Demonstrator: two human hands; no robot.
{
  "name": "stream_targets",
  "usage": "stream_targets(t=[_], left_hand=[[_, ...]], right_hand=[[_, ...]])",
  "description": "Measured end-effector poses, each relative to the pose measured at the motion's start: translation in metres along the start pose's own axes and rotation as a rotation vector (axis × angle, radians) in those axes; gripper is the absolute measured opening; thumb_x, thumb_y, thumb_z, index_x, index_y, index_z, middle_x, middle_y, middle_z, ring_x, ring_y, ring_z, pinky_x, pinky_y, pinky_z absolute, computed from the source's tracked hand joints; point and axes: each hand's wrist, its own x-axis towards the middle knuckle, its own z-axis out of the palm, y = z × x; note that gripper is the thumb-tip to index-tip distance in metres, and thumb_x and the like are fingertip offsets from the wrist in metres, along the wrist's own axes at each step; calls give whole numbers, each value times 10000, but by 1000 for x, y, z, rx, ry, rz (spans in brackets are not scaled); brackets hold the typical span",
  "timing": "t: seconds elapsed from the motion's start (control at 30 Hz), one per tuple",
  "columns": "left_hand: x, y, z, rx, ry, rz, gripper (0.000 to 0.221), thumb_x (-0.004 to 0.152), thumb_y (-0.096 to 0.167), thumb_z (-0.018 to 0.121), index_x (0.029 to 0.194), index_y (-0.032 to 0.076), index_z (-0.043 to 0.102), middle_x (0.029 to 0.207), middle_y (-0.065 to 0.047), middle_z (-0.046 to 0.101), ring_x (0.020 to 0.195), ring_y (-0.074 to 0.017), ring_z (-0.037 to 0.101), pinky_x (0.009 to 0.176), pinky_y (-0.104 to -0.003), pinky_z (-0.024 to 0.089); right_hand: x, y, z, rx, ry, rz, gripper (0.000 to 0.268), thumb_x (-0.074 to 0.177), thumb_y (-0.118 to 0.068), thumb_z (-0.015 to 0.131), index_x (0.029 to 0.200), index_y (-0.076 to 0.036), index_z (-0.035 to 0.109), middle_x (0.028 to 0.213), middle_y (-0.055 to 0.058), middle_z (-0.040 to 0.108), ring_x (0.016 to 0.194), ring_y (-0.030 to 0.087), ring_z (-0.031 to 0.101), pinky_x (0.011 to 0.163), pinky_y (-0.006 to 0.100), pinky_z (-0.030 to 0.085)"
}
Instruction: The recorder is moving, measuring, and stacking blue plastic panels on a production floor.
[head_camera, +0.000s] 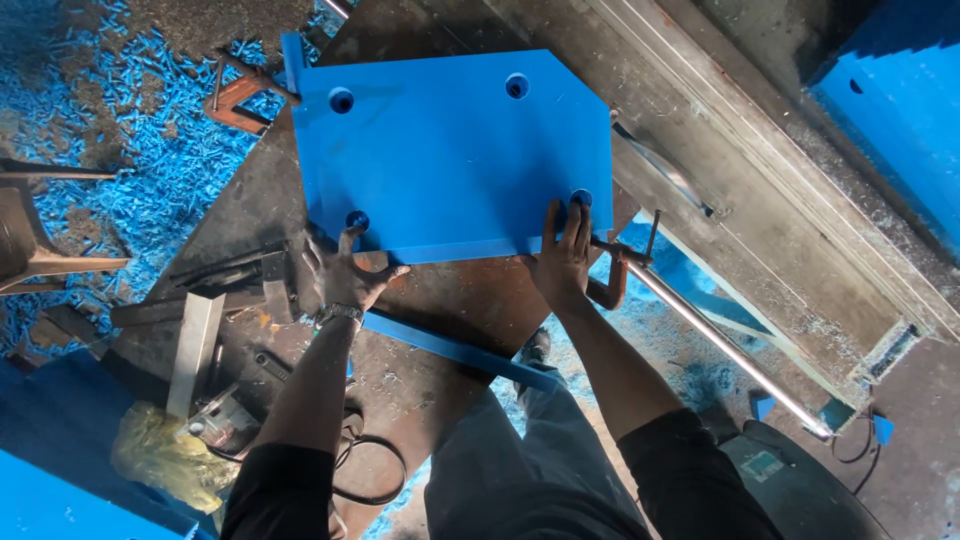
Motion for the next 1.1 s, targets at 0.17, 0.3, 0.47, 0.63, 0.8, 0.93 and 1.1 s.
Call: stream_targets(t=[0.17, 0.3, 0.47, 0.63, 0.8, 0.93, 1.1], left_hand=[[8, -28, 30, 74, -19, -18, 853, 656, 657, 874, 1330, 259, 535, 1542, -392, 210, 1416, -589, 297, 923, -764, 484], [6, -15, 16, 46, -58, -85, 843, 641, 661, 881, 1329, 300, 554, 1580, -354, 211, 1433, -586, 291, 911, -768, 494], [14, -24, 22, 25, -125, -110, 847, 659, 534, 918, 1367, 242, 556, 1609, -359, 145, 1465, -589, 239, 925, -787, 487], [16, -31, 26, 52, -116, -113, 833, 665, 635, 881, 1343, 282, 549, 1597, -326, 200, 1472, -552, 234, 870, -753, 523], [22, -12, 14, 19, -95, -118, 856, 644, 686, 874, 1333, 295, 550, 1599, -305, 208, 1461, -538, 288, 885, -743, 529], [22, -2, 1, -15, -141, -125, 842, 691, 711, 850, 1357, 303, 535, 1594, -304, 182, 1458, -546, 272, 886, -731, 523], [24, -13, 12, 53, -162, -123, 861, 625, 627, 882, 1347, 305, 540, 1561, -314, 242, 1446, -545, 288, 858, -738, 536]], right_hand=[[2, 7, 10, -22, 19, -19, 1213, 649, -565, 947, 1548, 5, 366, 1444, 333, 353, 1412, 552, 389, 1147, 590, 430], [-1, 6, 11, 13, 19, -8, 1202, 635, -562, 939, 1550, -10, 388, 1437, 312, 368, 1408, 544, 397, 1126, 615, 448], [5, 7, 9, -15, -21, -27, 1180, 707, -609, 887, 1576, -27, 341, 1454, 309, 344, 1418, 525, 390, 1085, 580, 517], [8, 5, 0, -84, -66, -20, 1212, 691, -668, 871, 1573, -30, 338, 1460, 303, 344, 1409, 500, 420, 1065, 537, 545], [12, 7, 6, -81, -86, -13, 1208, 693, -645, 874, 1581, -32, 330, 1456, 292, 350, 1406, 501, 422, 1060, 552, 550], [9, 6, 10, -48, -68, -11, 1205, 687, -636, 878, 1578, -25, 344, 1464, 303, 353, 1401, 513, 428, 1115, 572, 488], [7, 7, 12, -46, -87, -13, 1232, 650, -623, 901, 1572, -23, 345, 1456, 309, 359, 1400, 521, 431, 1140, 581, 460]])
